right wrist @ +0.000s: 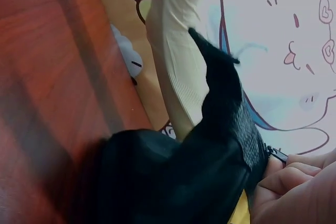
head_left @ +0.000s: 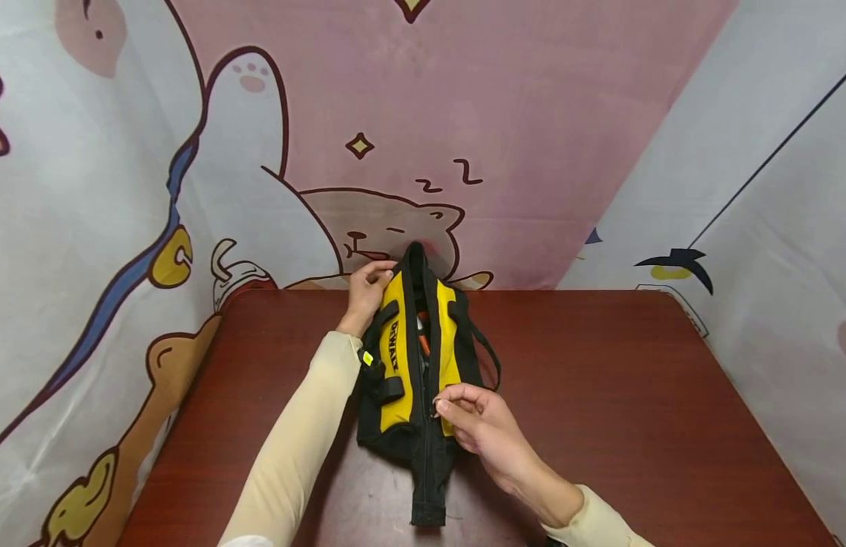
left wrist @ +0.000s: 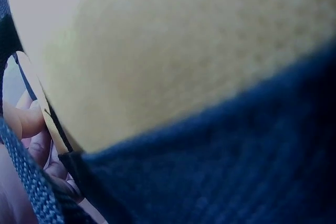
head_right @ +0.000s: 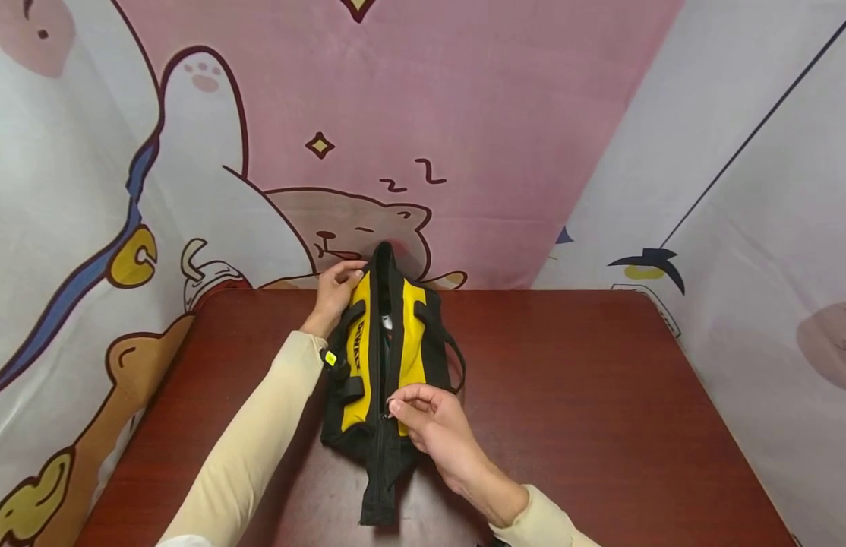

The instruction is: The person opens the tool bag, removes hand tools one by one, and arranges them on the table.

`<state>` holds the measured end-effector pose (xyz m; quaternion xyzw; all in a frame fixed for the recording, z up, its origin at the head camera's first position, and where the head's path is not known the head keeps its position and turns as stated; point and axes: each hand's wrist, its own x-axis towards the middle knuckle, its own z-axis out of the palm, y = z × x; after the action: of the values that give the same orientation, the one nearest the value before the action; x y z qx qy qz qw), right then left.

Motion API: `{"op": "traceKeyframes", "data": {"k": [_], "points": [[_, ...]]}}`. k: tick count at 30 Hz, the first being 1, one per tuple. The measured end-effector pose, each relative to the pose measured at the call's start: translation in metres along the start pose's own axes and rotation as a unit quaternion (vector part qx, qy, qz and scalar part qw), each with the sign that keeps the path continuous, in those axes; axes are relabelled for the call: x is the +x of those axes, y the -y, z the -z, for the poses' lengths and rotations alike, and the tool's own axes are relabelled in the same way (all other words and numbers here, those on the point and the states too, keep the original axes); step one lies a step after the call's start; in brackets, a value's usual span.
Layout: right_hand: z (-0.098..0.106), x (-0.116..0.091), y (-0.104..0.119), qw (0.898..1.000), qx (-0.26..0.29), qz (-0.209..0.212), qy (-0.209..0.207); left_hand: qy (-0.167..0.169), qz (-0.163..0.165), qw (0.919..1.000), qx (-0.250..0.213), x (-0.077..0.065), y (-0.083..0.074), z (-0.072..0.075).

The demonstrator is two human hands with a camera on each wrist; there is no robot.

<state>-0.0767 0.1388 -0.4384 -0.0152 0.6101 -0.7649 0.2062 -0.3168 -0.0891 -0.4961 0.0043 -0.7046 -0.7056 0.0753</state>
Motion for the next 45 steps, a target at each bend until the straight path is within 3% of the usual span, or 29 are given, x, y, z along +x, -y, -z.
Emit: {"op": "traceKeyframes", "data": {"k": [9,17,25,30,35,41,45], "points": [[0.0,-0.028,-0.009,1.0,-0.008,-0.001,0.026,-0.001,0.004,1.0,-0.002,-0.001,-0.003,0.001],[0.001,-0.049,-0.014,0.998,-0.031,-0.05,0.039,0.008,0.003,0.9999,-0.007,-0.002,-0.006,-0.001],[0.004,-0.057,-0.015,0.996,-0.041,-0.041,0.075,0.01,-0.01,0.9999,-0.002,-0.001,-0.009,0.0],[0.001,-0.046,-0.017,0.998,-0.047,-0.022,0.031,0.023,-0.005,0.9997,0.001,-0.002,-0.007,0.004],[0.004,-0.03,-0.022,0.996,-0.064,0.046,-0.051,0.042,-0.018,0.9988,0.018,-0.003,-0.006,0.008],[0.006,-0.011,-0.026,0.983,-0.09,0.12,-0.109,0.049,-0.045,0.9959,0.062,-0.007,-0.015,0.008],[0.002,0.002,-0.027,0.967,-0.113,0.183,-0.14,0.075,-0.08,0.9845,0.136,-0.015,-0.028,0.007]]}}
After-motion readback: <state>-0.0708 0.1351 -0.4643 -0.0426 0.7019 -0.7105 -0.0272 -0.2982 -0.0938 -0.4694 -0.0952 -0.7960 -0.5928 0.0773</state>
